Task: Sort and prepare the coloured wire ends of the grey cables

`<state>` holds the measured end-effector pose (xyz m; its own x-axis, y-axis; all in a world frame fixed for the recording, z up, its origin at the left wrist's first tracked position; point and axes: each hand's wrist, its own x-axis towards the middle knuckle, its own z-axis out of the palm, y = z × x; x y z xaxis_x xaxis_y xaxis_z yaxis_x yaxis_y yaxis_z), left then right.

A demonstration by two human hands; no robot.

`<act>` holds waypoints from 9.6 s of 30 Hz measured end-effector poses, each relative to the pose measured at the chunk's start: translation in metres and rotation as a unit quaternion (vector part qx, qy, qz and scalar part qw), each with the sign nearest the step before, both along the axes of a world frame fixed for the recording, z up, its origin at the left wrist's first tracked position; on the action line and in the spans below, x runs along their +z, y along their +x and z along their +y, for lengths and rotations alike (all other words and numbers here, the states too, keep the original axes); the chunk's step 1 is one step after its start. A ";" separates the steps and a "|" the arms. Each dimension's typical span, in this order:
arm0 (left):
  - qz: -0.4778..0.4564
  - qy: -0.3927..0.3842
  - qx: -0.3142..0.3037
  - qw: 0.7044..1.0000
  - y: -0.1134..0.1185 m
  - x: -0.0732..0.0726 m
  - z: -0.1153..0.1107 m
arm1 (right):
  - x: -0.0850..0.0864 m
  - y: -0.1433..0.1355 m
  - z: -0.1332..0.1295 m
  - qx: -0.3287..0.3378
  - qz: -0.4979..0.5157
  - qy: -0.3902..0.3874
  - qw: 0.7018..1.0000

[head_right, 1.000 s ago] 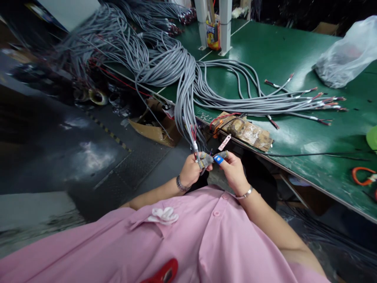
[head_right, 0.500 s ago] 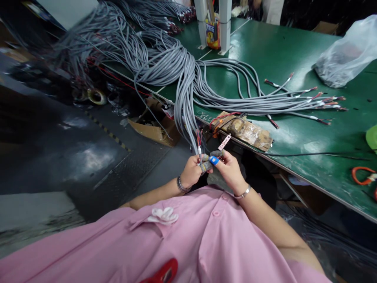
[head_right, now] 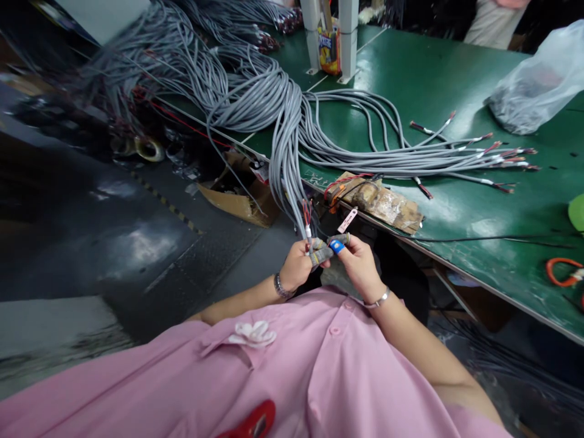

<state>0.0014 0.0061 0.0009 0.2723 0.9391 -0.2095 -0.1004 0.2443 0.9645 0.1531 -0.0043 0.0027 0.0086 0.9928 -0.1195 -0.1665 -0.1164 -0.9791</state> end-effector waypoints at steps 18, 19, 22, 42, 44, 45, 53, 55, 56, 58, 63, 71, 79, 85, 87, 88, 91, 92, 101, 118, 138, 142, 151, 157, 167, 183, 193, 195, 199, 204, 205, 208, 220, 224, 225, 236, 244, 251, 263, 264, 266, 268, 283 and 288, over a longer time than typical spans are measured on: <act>-0.034 -0.004 0.022 0.999 -0.001 -0.004 0.000 | -0.002 -0.004 0.000 -0.029 -0.009 0.012 0.999; -0.035 -0.002 0.024 0.999 -0.001 -0.005 0.000 | -0.003 -0.004 0.000 -0.031 -0.004 0.009 0.999; -0.036 -0.003 0.023 0.999 -0.002 -0.006 0.000 | -0.004 -0.005 0.000 -0.033 0.010 0.001 0.999; -0.029 0.002 0.026 0.999 0.000 -0.005 0.001 | 0.000 -0.001 0.001 -0.017 0.041 -0.006 0.999; -0.029 0.004 0.026 0.999 0.000 -0.004 0.000 | 0.001 -0.001 0.000 -0.018 0.036 -0.004 0.999; -0.030 0.002 0.032 0.999 0.001 -0.003 0.000 | 0.001 -0.001 0.000 -0.020 0.034 -0.005 0.999; -0.046 0.012 0.074 0.996 0.004 -0.002 0.002 | -0.003 -0.002 -0.003 -0.024 0.043 -0.028 0.998; -0.049 0.012 0.078 0.996 0.004 -0.003 0.002 | -0.004 -0.002 -0.004 -0.026 0.051 -0.031 0.998; -0.049 0.012 0.080 0.996 0.004 -0.003 0.002 | -0.004 -0.002 -0.004 -0.027 0.054 -0.033 0.998; -0.046 0.011 0.084 0.995 0.004 -0.003 0.001 | -0.005 -0.002 -0.005 -0.028 0.060 -0.035 0.997; -0.053 0.004 0.095 0.994 0.005 -0.003 0.002 | -0.008 -0.002 -0.008 -0.033 0.065 -0.032 0.997; -0.078 0.013 0.091 0.993 0.004 -0.003 0.004 | -0.010 -0.002 -0.010 -0.015 0.051 -0.023 0.998; -0.072 -0.006 0.103 0.992 0.004 0.000 0.004 | -0.005 -0.003 -0.012 -0.005 0.053 -0.045 0.998; -0.064 -0.005 0.094 0.993 0.004 0.003 0.004 | -0.007 -0.005 -0.012 0.000 0.066 -0.059 0.996; -0.068 -0.006 0.089 0.994 0.003 0.004 0.005 | -0.008 -0.004 -0.012 0.012 0.073 -0.059 0.996; -0.070 -0.009 0.087 0.994 0.003 0.005 0.005 | -0.009 -0.002 -0.012 0.022 0.078 -0.057 0.995; -0.075 -0.020 0.073 0.994 0.001 0.009 0.006 | -0.012 0.004 -0.010 0.055 0.114 -0.059 0.990; -0.078 -0.024 0.065 0.995 0.000 0.010 0.007 | -0.014 0.007 -0.008 0.058 0.134 -0.063 0.987; -0.088 -0.056 -0.023 0.994 0.001 0.018 0.014 | -0.012 0.025 0.038 0.050 0.239 -0.158 0.957; -0.078 -0.064 -0.044 0.994 0.017 0.020 0.024 | -0.007 0.005 0.054 -0.058 0.220 -0.108 0.968; -0.060 -0.055 -0.054 0.995 0.011 0.022 0.014 | -0.004 0.011 0.041 0.008 0.264 -0.126 0.956; -0.071 -0.051 -0.036 0.996 0.009 0.023 0.011 | 0.000 0.009 0.040 0.008 0.271 -0.129 0.954; -0.084 -0.065 -0.009 0.994 0.014 0.019 0.018 | -0.014 0.006 0.042 -0.126 0.167 -0.021 0.978; -0.097 -0.063 -0.002 0.993 0.017 0.016 0.021 | -0.015 0.003 0.050 -0.077 0.241 -0.075 0.964; -0.079 -0.055 -0.008 0.995 0.019 0.012 0.020 | -0.011 -0.002 0.054 -0.073 0.332 -0.094 0.936; -0.118 -0.053 0.026 0.991 0.016 0.021 0.013 | -0.004 0.007 0.044 -0.059 0.303 -0.086 0.947; -0.101 -0.052 0.045 0.993 0.020 0.011 0.018 | -0.007 0.003 0.051 -0.093 0.313 -0.110 0.939; -0.093 -0.051 0.041 0.994 0.020 0.011 0.017 | -0.008 0.002 0.051 -0.090 0.315 -0.112 0.938; -0.083 -0.051 0.031 0.995 0.019 0.013 0.016 | -0.008 0.003 0.048 -0.067 0.327 -0.113 0.936; -0.078 -0.054 0.024 0.995 0.015 0.016 0.012 | -0.004 0.007 0.043 -0.024 0.327 -0.132 0.935; -0.079 -0.054 0.024 0.995 0.014 0.017 0.011 | -0.003 0.007 0.043 -0.014 0.328 -0.136 0.935; -0.081 -0.047 0.031 0.995 0.013 0.019 0.009 | 0.000 0.008 0.043 -0.008 0.325 -0.129 0.937; -0.115 -0.010 0.086 0.990 0.019 0.018 0.005 | -0.002 0.010 0.043 -0.023 0.329 -0.108 0.938; -0.105 -0.009 0.089 0.990 0.019 0.018 0.005 | -0.002 0.009 0.045 -0.028 0.337 -0.120 0.934; -0.104 -0.013 0.089 0.991 0.020 0.018 0.006 | -0.002 0.008 0.046 -0.030 0.338 -0.125 0.932; -0.068 -0.013 0.091 0.993 0.031 0.012 0.012 | -0.005 0.000 0.053 -0.096 0.345 -0.146 0.922; -0.060 -0.010 0.075 0.995 0.027 0.010 0.008 | -0.009 0.000 0.048 -0.060 0.363 -0.129 0.921; -0.081 0.007 0.053 0.995 0.018 0.010 0.003 | -0.005 0.013 0.043 0.014 0.340 -0.147 0.929; -0.114 0.015 0.094 0.989 0.020 0.015 0.004 | 0.001 0.014 0.044 -0.026 0.275 -0.145 0.950; -0.115 0.017 0.096 0.989 0.021 0.014 0.005 | 0.000 0.014 0.044 -0.032 0.266 -0.150 0.952; -0.113 0.015 0.097 0.989 0.024 0.012 0.007 | -0.001 0.015 0.045 -0.040 0.256 -0.157 0.953; -0.109 0.006 0.099 0.989 0.027 0.010 0.010 | -0.001 0.016 0.045 -0.037 0.263 -0.153 0.952; -0.098 -0.026 0.122 0.987 0.030 0.007 0.013 | -0.008 0.015 0.044 -0.033 0.331 -0.110 0.937; -0.089 -0.010 0.109 0.990 0.030 0.003 0.013 | -0.006 0.013 0.044 -0.038 0.322 -0.104 0.940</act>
